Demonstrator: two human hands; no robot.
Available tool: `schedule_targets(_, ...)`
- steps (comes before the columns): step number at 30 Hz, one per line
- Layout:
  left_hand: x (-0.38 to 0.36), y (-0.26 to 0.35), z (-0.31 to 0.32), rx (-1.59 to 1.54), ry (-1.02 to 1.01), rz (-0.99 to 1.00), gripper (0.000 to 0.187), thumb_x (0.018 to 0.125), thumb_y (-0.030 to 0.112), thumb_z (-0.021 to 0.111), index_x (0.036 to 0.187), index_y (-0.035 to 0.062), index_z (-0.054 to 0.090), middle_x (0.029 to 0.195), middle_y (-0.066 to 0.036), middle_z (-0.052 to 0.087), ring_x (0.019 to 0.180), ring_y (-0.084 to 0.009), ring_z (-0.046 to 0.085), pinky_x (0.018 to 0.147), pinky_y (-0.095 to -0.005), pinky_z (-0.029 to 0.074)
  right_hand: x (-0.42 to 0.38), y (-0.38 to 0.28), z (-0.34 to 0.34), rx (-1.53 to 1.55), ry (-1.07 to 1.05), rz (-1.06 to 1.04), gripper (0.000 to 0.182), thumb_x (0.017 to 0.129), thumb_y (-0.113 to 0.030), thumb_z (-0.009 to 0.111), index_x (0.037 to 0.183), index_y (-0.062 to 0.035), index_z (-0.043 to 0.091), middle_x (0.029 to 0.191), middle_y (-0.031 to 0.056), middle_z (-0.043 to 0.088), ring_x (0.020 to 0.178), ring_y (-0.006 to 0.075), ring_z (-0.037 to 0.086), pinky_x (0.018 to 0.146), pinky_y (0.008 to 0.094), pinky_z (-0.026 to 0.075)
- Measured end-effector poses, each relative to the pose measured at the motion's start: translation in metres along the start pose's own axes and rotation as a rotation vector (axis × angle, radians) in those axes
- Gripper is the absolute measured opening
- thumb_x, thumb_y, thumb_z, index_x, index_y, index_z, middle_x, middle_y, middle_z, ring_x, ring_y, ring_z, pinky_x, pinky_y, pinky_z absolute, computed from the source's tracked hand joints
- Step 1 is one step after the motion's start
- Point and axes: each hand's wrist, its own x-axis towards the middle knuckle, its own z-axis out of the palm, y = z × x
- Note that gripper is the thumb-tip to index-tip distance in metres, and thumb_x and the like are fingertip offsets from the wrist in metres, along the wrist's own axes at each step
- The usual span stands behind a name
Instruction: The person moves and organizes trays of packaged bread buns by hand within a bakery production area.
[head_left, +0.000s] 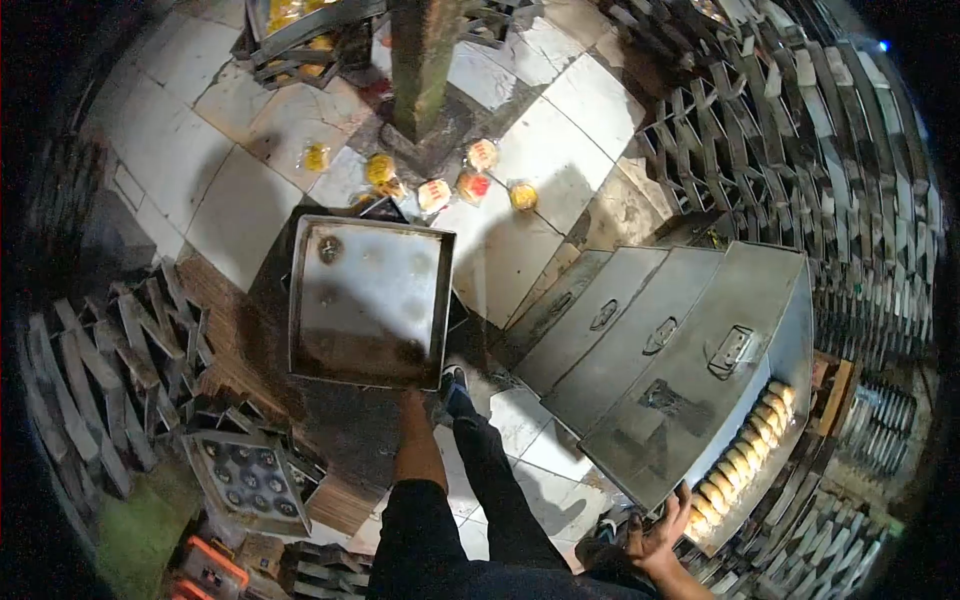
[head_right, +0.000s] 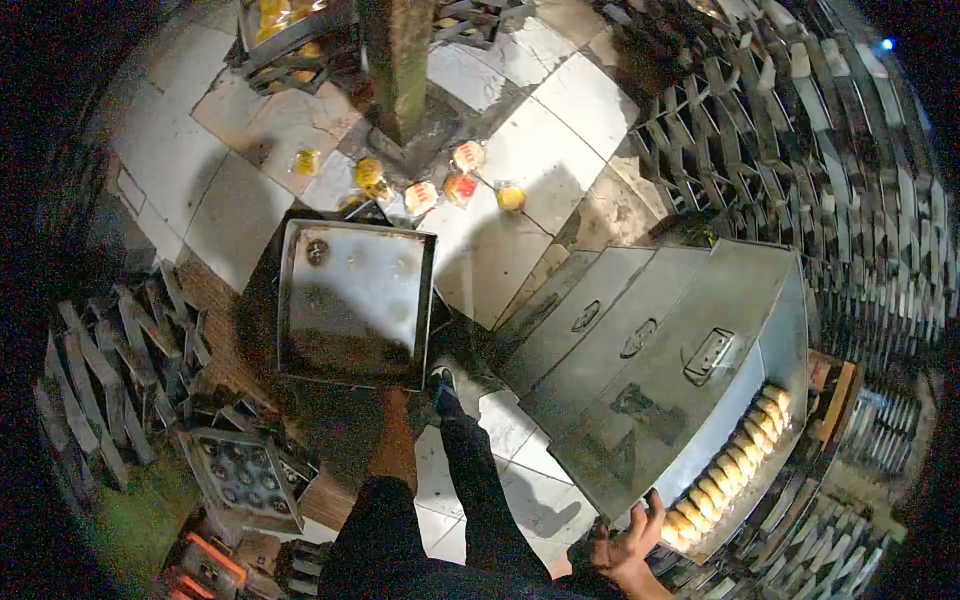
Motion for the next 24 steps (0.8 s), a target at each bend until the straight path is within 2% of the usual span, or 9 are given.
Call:
schedule_targets(6,-0.069,0.07,0.008,0.325,0.023,0.221,0.057,0.089,0.028,0.055,0.135,-0.0024,0.038,0.132,-0.023,0.046,0.116,-0.0341,0.049,0.098,-0.0435,0.04,0.004,-0.002,-0.015,0.047,-0.021,-0.038,0.063,0.073,-0.032,0.065,0.121,0.0043,0.045,0.12,0.0338,0.043,0.107,0.047,0.046,0.088,0.052,0.04)
schedule_targets(8,-0.12,0.085,-0.013,0.491,0.094,0.334,0.058,0.088,0.029,0.056,0.133,-0.0031,0.04,0.131,-0.024,0.047,0.117,-0.0351,0.049,0.099,-0.0437,0.04,0.014,-0.01,-0.051,0.197,-0.196,0.032,0.065,0.074,-0.033,0.066,0.125,0.0006,0.043,0.125,0.0317,0.039,0.111,0.0463,0.044,0.089,0.0525,0.04)
schedule_targets(11,-0.211,0.128,-0.032,0.665,0.263,0.544,0.058,0.087,0.03,0.056,0.132,-0.0042,0.042,0.13,-0.026,0.047,0.119,-0.0366,0.047,0.1,-0.044,0.038,-0.014,0.023,-0.088,0.538,-0.041,0.029,0.064,0.074,-0.027,0.068,0.128,-0.0028,0.041,0.129,0.0299,0.035,0.117,0.0449,0.04,0.096,0.0513,0.036)
schedule_targets(17,-0.406,0.176,-0.031,0.635,0.642,1.044,0.059,0.085,0.032,0.057,0.128,-0.0063,0.046,0.128,-0.03,0.049,0.122,-0.0396,0.045,0.102,-0.0445,0.036,-0.158,0.199,-0.135,0.596,0.172,0.193,0.051,0.076,-0.015,0.063,0.122,-0.0014,0.046,0.122,0.0287,0.04,0.119,0.0438,0.038,0.098,0.0512,0.034)
schedule_targets(18,-0.476,0.17,-0.027,0.619,0.603,1.172,0.054,0.082,0.028,0.061,0.125,-0.0026,0.05,0.119,-0.027,0.056,0.112,-0.0366,0.054,0.096,-0.0422,0.042,-0.186,0.244,-0.127,0.513,0.119,0.225,0.05,0.075,-0.014,0.063,0.12,-0.0008,0.047,0.121,0.0286,0.041,0.119,0.043,0.038,0.097,0.0517,0.035)
schedule_targets(19,-0.548,0.157,-0.023,0.355,0.284,1.275,0.043,0.08,0.017,0.063,0.117,-0.0024,0.054,0.105,-0.02,0.063,0.096,-0.0296,0.062,0.086,-0.0379,0.048,-0.22,0.302,-0.109,0.174,0.141,0.199,0.054,0.074,-0.015,0.063,0.122,0.0011,0.047,0.121,0.0295,0.04,0.116,0.043,0.039,0.096,0.0528,0.034)
schedule_targets(20,-0.588,0.139,-0.014,0.334,0.37,1.475,0.033,0.079,0.007,0.062,0.11,-0.0023,0.056,0.094,-0.013,0.065,0.085,-0.0232,0.064,0.078,-0.0344,0.05,-0.236,0.342,-0.145,0.081,0.344,0.21,0.058,0.075,-0.015,0.064,0.127,0.0013,0.045,0.121,0.0298,0.041,0.116,0.0431,0.039,0.096,0.0523,0.034)
schedule_targets(22,-0.668,0.102,0.011,0.315,0.234,1.491,0.033,0.08,0.004,0.061,0.112,-0.0023,0.056,0.099,-0.015,0.065,0.088,-0.0237,0.063,0.08,-0.0344,0.05,-0.27,0.434,-0.207,-0.139,0.764,0.387,0.058,0.078,-0.013,0.062,0.131,0.0016,0.042,0.123,0.0281,0.044,0.114,0.0426,0.042,0.096,0.0507,0.035)
schedule_targets(24,-0.711,0.059,0.044,0.248,-0.072,1.512,0.034,0.08,0.002,0.059,0.113,-0.0055,0.055,0.106,-0.018,0.064,0.095,-0.0257,0.062,0.083,-0.0336,0.049,-0.308,0.503,-0.301,-0.282,1.094,0.599,0.047,0.08,-0.016,0.065,0.123,-0.0001,0.053,0.118,0.0233,0.051,0.111,0.0404,0.046,0.095,0.0495,0.037)
